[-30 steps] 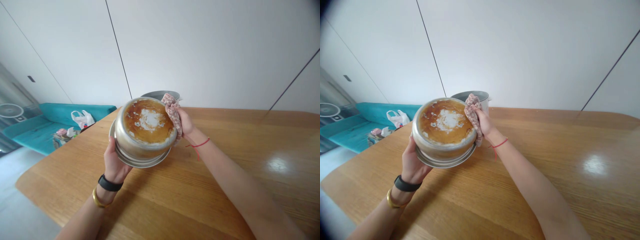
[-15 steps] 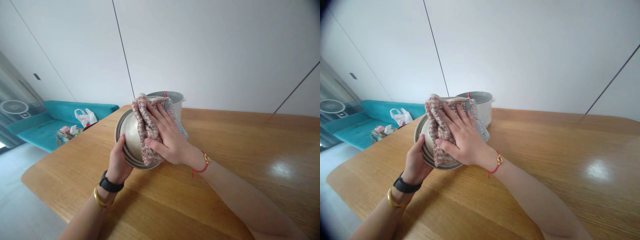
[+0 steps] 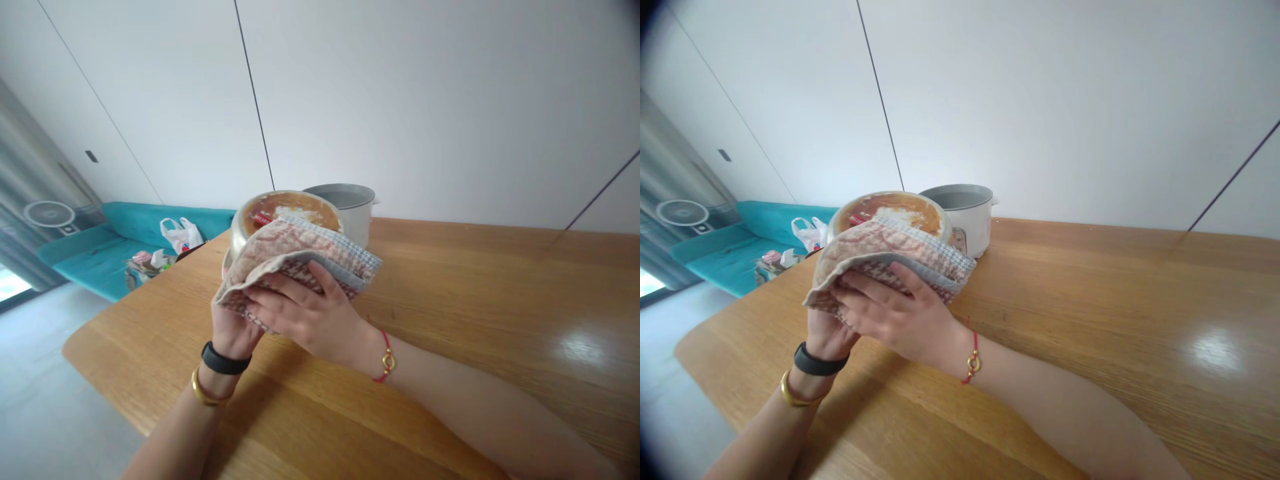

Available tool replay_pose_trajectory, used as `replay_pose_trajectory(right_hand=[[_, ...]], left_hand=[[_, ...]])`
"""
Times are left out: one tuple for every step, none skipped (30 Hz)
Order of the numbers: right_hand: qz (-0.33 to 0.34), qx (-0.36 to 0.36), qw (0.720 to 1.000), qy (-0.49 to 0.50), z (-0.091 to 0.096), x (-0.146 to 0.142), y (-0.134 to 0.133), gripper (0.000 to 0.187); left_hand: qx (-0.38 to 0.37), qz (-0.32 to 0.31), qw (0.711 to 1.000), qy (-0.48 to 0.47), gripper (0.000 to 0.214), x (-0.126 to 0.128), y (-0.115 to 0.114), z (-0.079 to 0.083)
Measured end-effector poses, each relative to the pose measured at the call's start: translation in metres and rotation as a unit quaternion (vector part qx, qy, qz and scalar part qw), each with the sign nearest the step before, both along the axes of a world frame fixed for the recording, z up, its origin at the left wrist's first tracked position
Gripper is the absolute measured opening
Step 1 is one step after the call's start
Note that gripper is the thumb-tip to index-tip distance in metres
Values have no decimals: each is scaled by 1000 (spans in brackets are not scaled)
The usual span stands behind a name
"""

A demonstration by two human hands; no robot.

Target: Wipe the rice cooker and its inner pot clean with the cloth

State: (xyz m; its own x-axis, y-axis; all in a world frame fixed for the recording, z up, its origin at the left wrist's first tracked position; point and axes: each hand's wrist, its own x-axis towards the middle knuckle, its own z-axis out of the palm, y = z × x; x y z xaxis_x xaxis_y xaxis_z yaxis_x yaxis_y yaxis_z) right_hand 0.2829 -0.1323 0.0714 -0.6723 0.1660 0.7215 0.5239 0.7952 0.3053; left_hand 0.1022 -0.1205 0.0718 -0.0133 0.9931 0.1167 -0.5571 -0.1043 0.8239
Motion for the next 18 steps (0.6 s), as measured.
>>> replay_pose_trajectory(right_hand=[[-7, -30, 999, 17, -5, 1, 6, 43], [-11, -63, 997, 47, -10, 3, 13, 44], [-13, -96, 991, 88, -13, 5, 18, 47], [-13, -124, 983, 138, -16, 7, 23, 51], [-9, -147, 969, 197, -17, 9, 27, 56], [-3, -172, 950, 260, -18, 10, 31, 62], [6, -201, 924, 325, -18, 10, 34, 65], [20, -236, 892, 385, -17, 10, 38, 67], [39, -276, 854, 440, -15, 10, 42, 67], [66, -316, 812, 486, -11, 10, 46, 67], [98, -358, 769, 521, -6, 12, 51, 66], [133, -401, 727, 541, 1, 15, 57, 65], [164, -444, 689, 549, 8, 19, 62, 63], [190, -485, 656, 546, 16, 25, 66, 61], [209, -524, 629, 535, 23, 31, 70, 58], [219, -556, 610, 521, 30, 37, 72, 55], [221, -578, 598, 510, 36, 43, 73, 52], [220, -589, 592, 504, 40, 48, 73, 51]], left_hand=[[-2, 9, 1000, -27, 49, -2, 2, 1], [-9, 19, 998, -61, 49, -2, 3, 1], [-20, 27, 995, -91, 48, -2, 3, 2], [-32, 37, 992, -119, 47, -1, 3, 2], [-41, 48, 988, -139, 45, 1, 2, 2], [-47, 60, 986, -147, 43, 3, 1, 2], [-50, 72, 985, -148, 43, 4, 1, 2], [-50, 82, 985, -146, 42, 6, 0, 3], [-48, 93, 984, -142, 42, 7, 0, 5], [-43, 106, 984, -138, 42, 8, -1, 7], [-36, 120, 983, -135, 41, 9, -1, 9], [-27, 135, 982, -131, 40, 11, -2, 10], [-15, 149, 981, -125, 38, 12, -3, 11], [-3, 162, 980, -117, 36, 13, -4, 11], [11, 174, 979, -103, 33, 14, -6, 9], [28, 184, 979, -84, 30, 14, -8, 5], [44, 188, 979, -63, 26, 14, -10, 1], [62, 188, 980, -32, 22, 14, -13, -3]])
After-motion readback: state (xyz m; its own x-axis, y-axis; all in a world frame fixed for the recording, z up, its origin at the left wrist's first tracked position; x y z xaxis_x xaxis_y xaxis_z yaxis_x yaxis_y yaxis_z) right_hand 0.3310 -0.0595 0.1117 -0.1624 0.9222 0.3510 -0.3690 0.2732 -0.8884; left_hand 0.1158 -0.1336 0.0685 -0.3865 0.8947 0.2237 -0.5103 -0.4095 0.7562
